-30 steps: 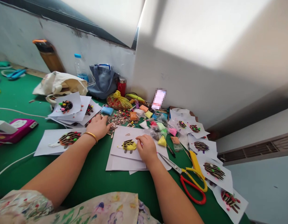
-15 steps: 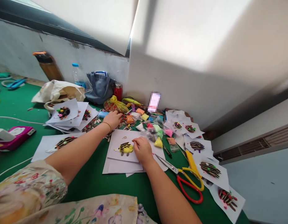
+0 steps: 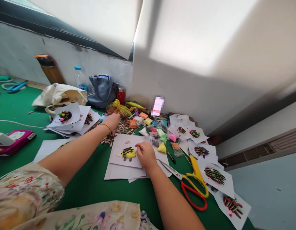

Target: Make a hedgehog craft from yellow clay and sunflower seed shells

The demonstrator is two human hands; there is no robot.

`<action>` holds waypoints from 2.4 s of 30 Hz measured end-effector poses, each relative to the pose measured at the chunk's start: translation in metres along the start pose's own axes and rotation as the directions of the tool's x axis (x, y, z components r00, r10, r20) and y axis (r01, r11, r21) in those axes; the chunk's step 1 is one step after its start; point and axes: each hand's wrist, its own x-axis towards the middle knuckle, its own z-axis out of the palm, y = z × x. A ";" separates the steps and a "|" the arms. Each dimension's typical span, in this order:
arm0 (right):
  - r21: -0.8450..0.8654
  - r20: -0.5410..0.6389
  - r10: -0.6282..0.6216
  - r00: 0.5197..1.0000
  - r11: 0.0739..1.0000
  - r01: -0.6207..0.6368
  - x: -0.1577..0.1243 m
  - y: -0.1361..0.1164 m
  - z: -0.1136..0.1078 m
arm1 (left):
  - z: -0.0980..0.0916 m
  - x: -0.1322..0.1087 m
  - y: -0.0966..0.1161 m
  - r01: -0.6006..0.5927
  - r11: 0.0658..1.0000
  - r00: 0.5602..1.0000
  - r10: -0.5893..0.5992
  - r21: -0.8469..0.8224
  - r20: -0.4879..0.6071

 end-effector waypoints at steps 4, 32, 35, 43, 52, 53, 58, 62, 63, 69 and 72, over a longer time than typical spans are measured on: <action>0.000 -0.001 0.007 1.000 1.000 -0.007 0.000 0.000 0.000 | -0.025 -0.003 0.007 0.096 0.900 0.990 -0.132 -0.425 -0.056; 0.019 0.029 0.037 0.999 0.999 -0.038 0.014 -0.028 -0.011 | -0.030 -0.102 -0.003 0.619 -0.192 0.784 0.098 -0.761 0.613; 0.019 0.067 0.002 0.998 1.000 -0.003 0.032 -0.050 -0.014 | -0.024 -0.116 0.008 0.631 0.051 0.758 0.171 -0.774 0.629; 0.096 0.027 -0.061 0.998 0.994 0.058 0.063 -0.076 0.001 | -0.014 -0.135 0.017 0.614 0.279 0.710 0.214 -0.738 0.671; 0.146 -0.083 0.114 0.990 0.984 -0.101 0.026 -0.046 -0.018 | -0.016 -0.128 0.012 0.721 0.016 0.689 0.086 -0.693 0.720; 0.140 -0.066 0.126 0.990 0.983 -0.116 0.019 -0.042 -0.018 | -0.016 -0.125 0.011 0.713 -0.019 0.701 0.065 -0.701 0.710; 0.026 0.063 0.088 0.994 0.996 -0.089 -0.007 -0.029 -0.009 | -0.015 -0.118 0.006 0.698 -0.079 0.716 0.041 -0.712 0.697; -0.123 0.060 0.004 0.998 0.992 0.003 -0.011 -0.033 -0.002 | -0.014 -0.117 0.006 0.684 -0.080 0.728 0.013 -0.725 0.686; -0.156 0.065 -0.014 0.998 0.988 0.023 -0.011 -0.034 -0.001 | -0.014 -0.118 0.006 0.684 -0.091 0.727 0.013 -0.724 0.686; -0.240 0.105 -0.047 0.993 0.968 0.071 -0.010 -0.035 0.004 | -0.013 -0.117 0.005 0.687 -0.157 0.721 0.032 -0.709 0.692; -0.258 0.129 -0.058 0.990 0.962 0.090 -0.010 -0.034 0.005 | -0.013 -0.116 0.004 0.684 -0.160 0.724 0.036 -0.712 0.688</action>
